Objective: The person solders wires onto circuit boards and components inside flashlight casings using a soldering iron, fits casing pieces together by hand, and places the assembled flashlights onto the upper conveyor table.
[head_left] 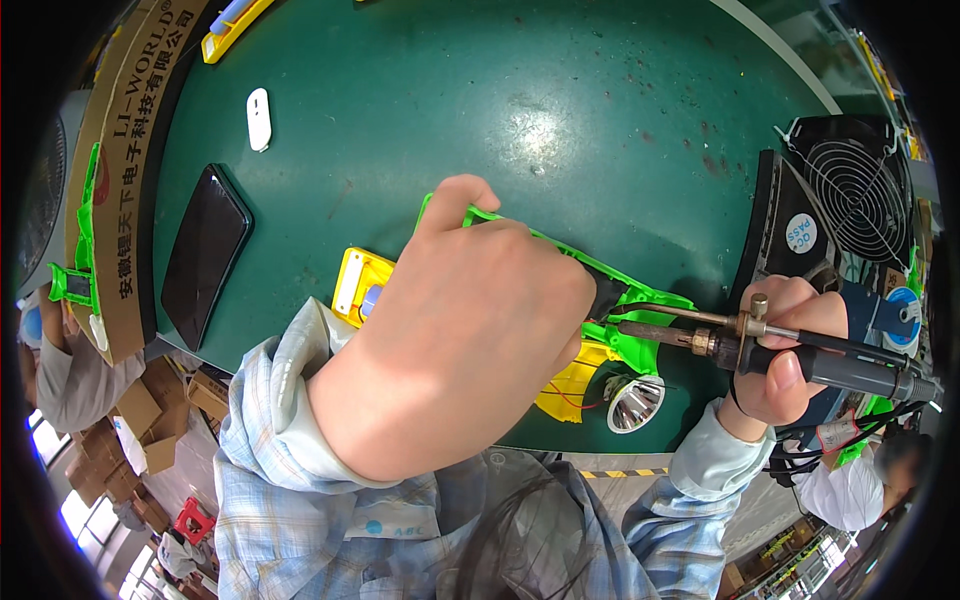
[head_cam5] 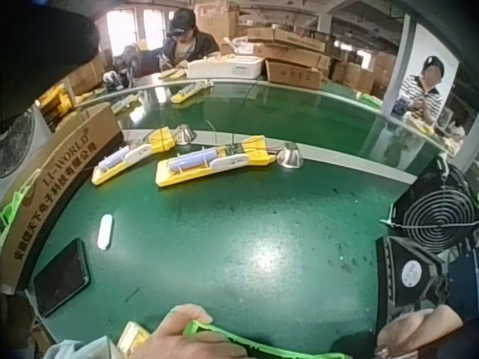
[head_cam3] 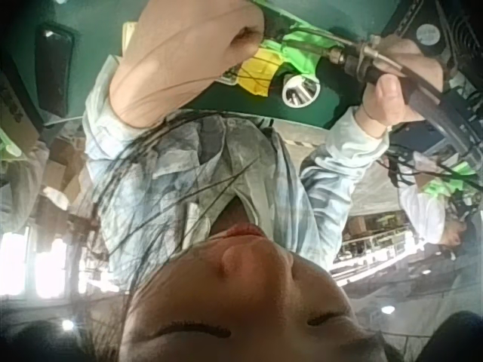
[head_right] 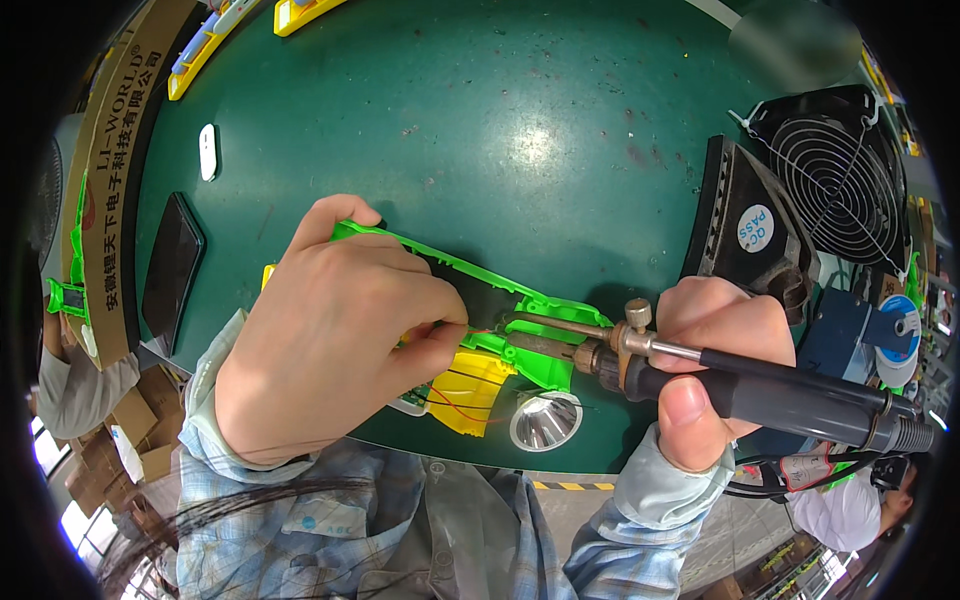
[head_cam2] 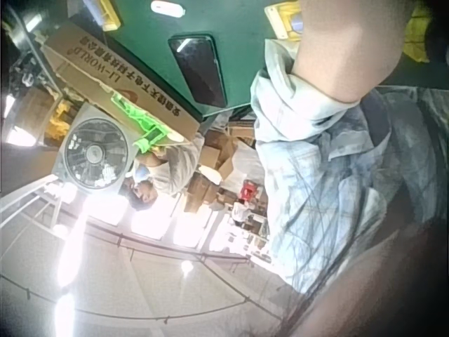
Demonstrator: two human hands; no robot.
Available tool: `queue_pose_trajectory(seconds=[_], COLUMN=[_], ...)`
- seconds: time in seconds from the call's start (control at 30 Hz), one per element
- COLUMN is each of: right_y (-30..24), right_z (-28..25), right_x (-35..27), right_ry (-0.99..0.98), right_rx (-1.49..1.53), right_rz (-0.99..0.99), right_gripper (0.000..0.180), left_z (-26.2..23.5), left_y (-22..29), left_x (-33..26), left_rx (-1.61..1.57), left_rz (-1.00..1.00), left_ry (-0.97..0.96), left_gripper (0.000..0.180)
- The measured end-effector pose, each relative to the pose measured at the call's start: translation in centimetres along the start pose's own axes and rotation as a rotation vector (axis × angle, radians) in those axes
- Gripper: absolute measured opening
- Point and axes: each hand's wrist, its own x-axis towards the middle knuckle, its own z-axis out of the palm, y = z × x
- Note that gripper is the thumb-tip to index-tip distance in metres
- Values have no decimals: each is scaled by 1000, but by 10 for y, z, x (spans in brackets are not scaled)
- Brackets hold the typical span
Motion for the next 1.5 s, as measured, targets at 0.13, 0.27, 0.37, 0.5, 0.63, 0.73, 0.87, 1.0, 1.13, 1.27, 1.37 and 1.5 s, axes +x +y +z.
queue_pose_trajectory(seconds=[0.13, 0.27, 0.37, 0.5, 0.63, 0.73, 0.87, 1.0, 1.13, 1.27, 1.37, 1.5], right_y=[1, 5, 0, 11, 1, 0, 2, 3, 3, 2, 1, 2], right_z=[-2, -7, -6, -11, -7, -5, -5, -3, -4, -4, -4, -5], right_x=[1, 5, 3, 4, -1, -1, 1, 2, 1, 1, 1, 1], right_ry=[3, 23, 14, 26, 0, -12, -21, -27, -18, 6, 25, 23], right_rx=[10, 52, 34, 66, 57, 57, 47, 47, 25, 40, 18, 22], right_rz=[-2, -93, -97, -70, -11, -5, -4, -4, -16, -3, 17, 10], right_gripper=[27, 32, 32, 32, 26, 25, 25, 25, 26, 26, 27, 28], left_z=[1, -2, -2, 2, 4, 5, 3, 4, 5, 6, 8, 11], left_y=[-4, -6, -5, -8, -4, -4, -4, -6, -6, -6, -5, -3], left_x=[2, 1, -3, 5, -2, -3, -2, -2, -3, -4, -3, -3], left_rx=[-23, -65, -157, -100, -53, -30, -18, -12, -24, -28, -25, -14], left_rz=[28, 23, 9, 54, 83, 74, 74, 84, 105, 102, 93, 80], left_ry=[9, 11, 40, -19, 23, 33, 24, 38, 58, 72, 111, 121], left_gripper=[4, 3, 2, 2, 5, 6, 7, 6, 5, 4, 3, 2])
